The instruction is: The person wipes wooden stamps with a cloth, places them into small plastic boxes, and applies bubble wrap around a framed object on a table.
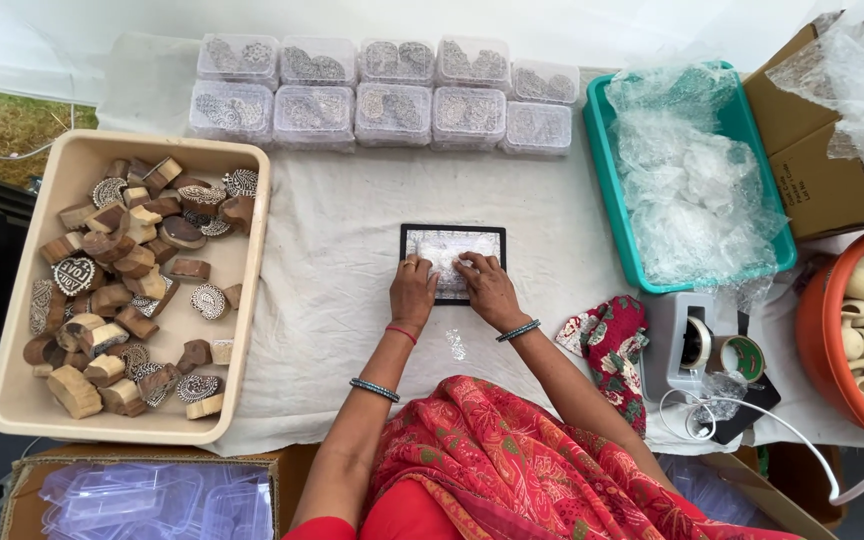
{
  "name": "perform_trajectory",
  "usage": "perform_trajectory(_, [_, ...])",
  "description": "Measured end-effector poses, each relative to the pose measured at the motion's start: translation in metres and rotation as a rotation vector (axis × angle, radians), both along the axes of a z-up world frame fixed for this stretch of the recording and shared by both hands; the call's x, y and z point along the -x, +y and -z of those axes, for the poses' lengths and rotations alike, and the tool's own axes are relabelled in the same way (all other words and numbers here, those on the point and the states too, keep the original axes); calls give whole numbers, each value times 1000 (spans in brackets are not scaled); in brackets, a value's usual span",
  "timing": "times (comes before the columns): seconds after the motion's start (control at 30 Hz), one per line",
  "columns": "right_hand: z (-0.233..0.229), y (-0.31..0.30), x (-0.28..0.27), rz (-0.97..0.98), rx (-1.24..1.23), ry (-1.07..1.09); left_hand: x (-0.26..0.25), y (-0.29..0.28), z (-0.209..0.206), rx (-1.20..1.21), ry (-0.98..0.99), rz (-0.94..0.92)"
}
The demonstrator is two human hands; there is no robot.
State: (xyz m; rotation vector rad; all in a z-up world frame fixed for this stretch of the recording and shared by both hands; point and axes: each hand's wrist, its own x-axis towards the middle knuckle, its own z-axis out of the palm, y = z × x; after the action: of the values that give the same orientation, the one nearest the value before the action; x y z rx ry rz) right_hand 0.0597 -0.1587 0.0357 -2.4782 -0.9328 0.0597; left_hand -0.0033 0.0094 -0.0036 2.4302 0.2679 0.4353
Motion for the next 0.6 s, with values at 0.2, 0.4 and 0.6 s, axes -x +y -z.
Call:
perform_trajectory(0.2, [-3, 0, 0, -15, -6, -1, 7, -5, -3, -45, -63, 24])
perform_trajectory(0.4, [0, -1, 0, -4, -14, 5, -7, -6, 9, -98, -12, -32])
perform_trajectory(0.6, [-1, -1, 2, -6, 8, -9, -7, -24, 13, -185, -57, -150])
